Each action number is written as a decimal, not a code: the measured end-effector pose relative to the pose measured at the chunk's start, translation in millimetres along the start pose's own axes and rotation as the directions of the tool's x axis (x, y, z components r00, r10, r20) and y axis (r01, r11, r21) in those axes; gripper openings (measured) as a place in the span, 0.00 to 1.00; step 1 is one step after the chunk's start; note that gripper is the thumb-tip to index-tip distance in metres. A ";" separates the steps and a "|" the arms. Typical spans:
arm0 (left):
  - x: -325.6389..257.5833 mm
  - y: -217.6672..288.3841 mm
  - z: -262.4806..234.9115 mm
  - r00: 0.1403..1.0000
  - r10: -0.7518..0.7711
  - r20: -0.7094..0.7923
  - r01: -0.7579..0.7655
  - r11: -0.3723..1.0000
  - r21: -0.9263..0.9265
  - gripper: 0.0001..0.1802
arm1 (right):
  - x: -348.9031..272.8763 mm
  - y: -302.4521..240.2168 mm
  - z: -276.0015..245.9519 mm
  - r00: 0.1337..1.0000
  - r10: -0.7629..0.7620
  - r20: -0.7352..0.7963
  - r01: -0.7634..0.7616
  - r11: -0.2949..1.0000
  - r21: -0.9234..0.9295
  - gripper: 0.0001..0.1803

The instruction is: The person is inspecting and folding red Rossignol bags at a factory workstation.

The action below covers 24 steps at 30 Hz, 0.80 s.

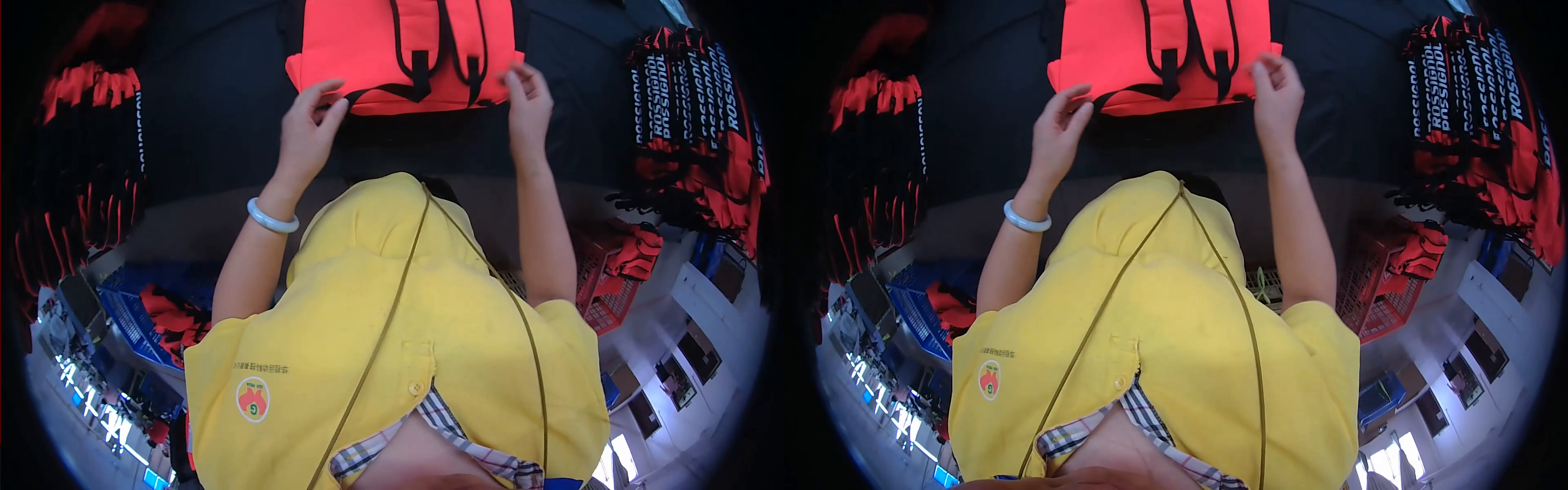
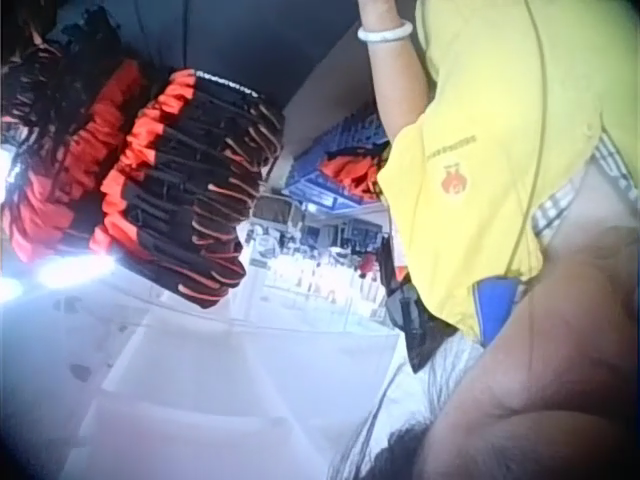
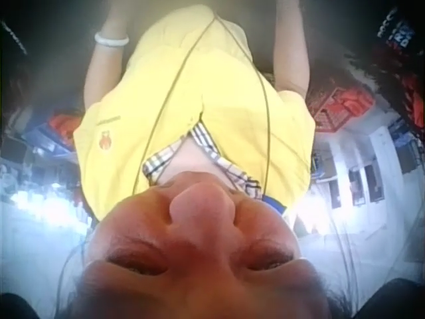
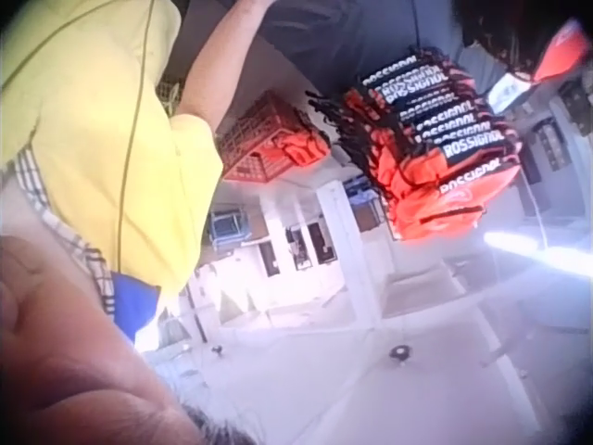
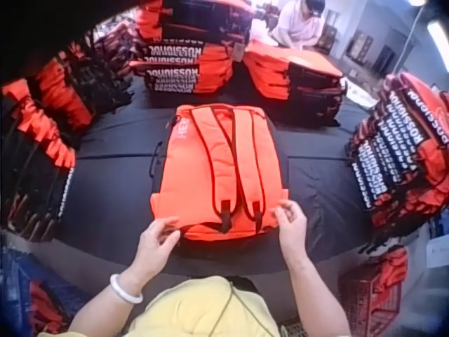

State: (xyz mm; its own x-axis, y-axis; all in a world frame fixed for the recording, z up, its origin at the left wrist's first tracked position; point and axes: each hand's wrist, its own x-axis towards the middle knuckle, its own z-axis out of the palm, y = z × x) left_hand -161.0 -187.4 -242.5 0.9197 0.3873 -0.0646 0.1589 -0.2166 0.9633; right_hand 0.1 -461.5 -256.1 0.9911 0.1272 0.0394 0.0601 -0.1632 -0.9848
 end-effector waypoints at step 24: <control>-7.1 38.0 36.8 0.980 -0.197 0.043 0.195 0.980 0.035 0.13 | -84.9 12.8 12.7 0.950 0.302 -0.084 -0.294 0.951 0.095 0.17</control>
State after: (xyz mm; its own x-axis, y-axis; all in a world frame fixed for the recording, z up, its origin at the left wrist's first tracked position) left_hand -148.3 -231.4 -215.1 0.8851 0.3833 -0.2638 0.3478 -0.1682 0.9224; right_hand -84.7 -461.9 -274.2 0.9693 -0.0105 -0.2458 -0.2456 -0.1000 -0.9642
